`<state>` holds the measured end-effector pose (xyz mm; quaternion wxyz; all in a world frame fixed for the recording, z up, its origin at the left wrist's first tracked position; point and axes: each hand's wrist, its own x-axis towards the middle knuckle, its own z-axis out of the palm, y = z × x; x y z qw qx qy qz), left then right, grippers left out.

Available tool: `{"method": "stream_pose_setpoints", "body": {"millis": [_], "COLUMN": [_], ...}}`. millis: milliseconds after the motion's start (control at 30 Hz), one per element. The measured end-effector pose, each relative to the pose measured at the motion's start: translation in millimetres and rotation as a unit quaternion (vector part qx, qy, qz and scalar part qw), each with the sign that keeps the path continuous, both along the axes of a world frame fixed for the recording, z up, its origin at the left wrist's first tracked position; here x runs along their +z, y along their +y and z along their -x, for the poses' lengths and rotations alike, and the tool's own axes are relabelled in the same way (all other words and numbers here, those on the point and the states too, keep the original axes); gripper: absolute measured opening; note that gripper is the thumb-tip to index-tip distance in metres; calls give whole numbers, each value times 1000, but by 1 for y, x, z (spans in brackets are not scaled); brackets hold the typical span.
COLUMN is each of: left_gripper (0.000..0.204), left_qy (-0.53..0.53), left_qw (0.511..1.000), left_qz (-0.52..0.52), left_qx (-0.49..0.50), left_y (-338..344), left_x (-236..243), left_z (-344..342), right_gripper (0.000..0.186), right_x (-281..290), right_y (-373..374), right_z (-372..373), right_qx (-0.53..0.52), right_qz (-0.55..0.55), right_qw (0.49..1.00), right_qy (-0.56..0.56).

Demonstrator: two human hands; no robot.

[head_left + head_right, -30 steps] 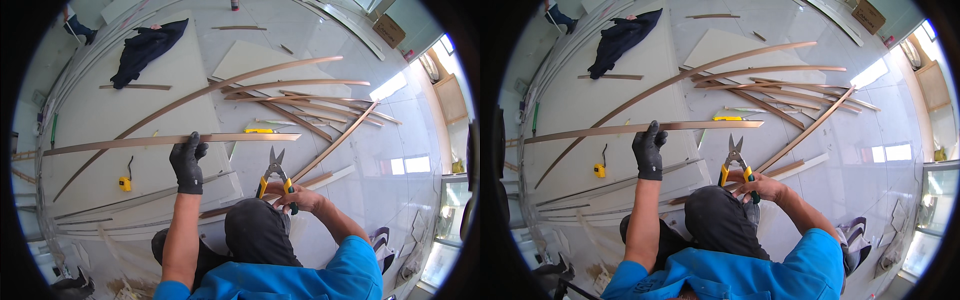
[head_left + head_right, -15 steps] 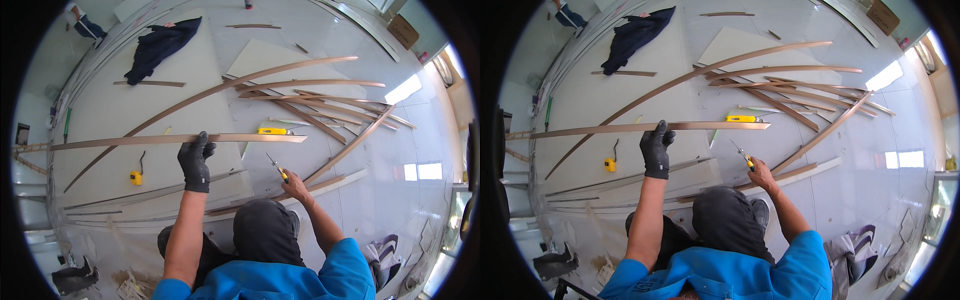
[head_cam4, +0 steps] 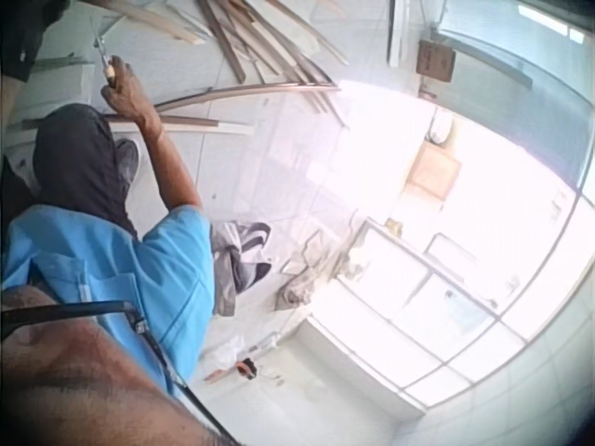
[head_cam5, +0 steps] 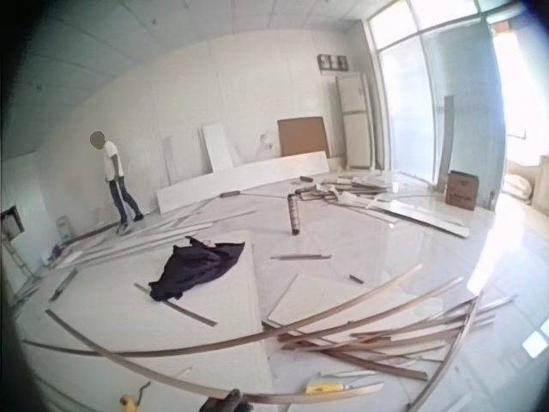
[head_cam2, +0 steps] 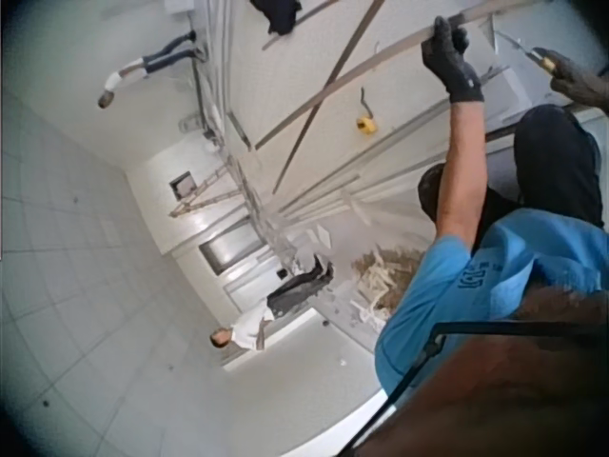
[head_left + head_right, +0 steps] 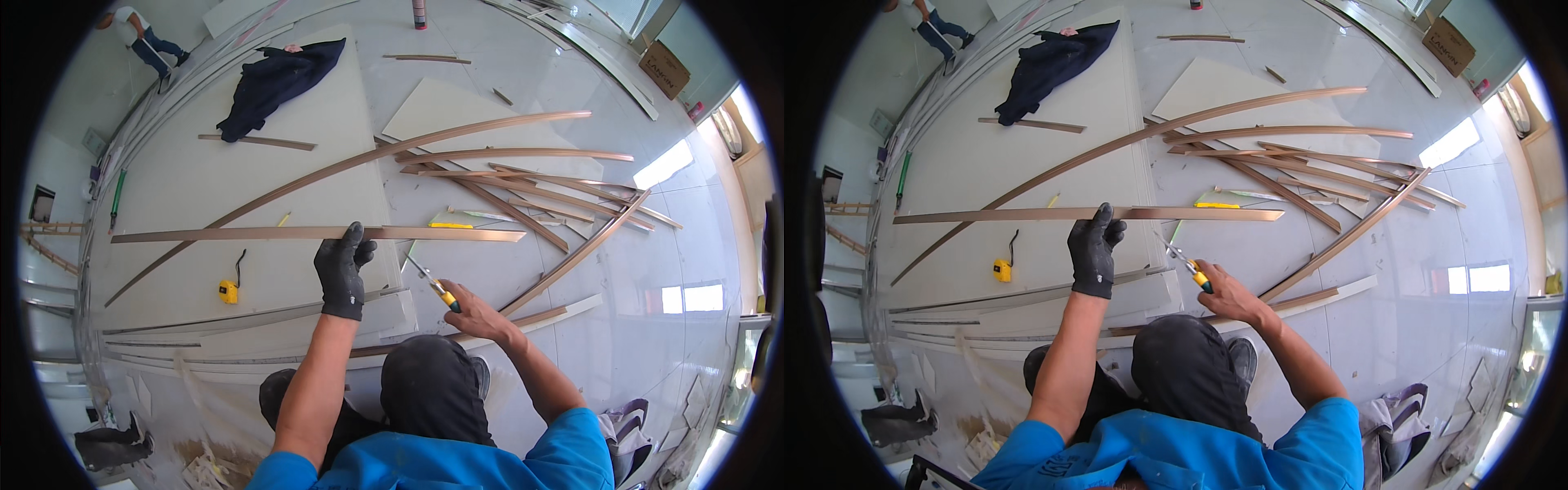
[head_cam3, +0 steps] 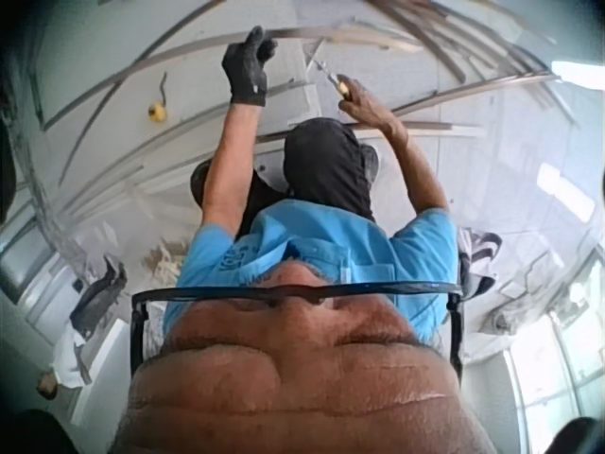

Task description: The person sits on the floor and uses tin snips to cut long wooden strips into shorter pieces. They measure the strips with a tape measure and mark them with a pencil before cutting. Cut pieces are placed on the floor alongside other materials.

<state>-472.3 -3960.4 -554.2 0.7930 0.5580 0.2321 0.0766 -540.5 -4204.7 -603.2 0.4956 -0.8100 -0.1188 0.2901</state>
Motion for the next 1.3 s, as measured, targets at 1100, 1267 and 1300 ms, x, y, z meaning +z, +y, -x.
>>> {"method": "stream_pose_setpoints", "body": {"millis": [1100, 1267, 1300], "left_gripper": [19, 19, 19], "left_qy": [-10, -10, -11], "left_qw": [1000, 1000, 1000], "left_qz": [-25, -17, -17], "left_qx": [-13, -18, -19], "left_y": [2, 3, 3], "left_x": [13, 12, 13], "left_z": [6, 5, 5], "right_gripper": [53, 48, 46], "right_x": [31, 32, 31], "right_y": [46, 46, 47], "right_z": [-10, -12, -11], "right_qx": [-54, -58, -57], "right_qz": [-6, -9, -10], "right_qw": [998, 998, 998], "right_qy": [-9, -12, -20]}}
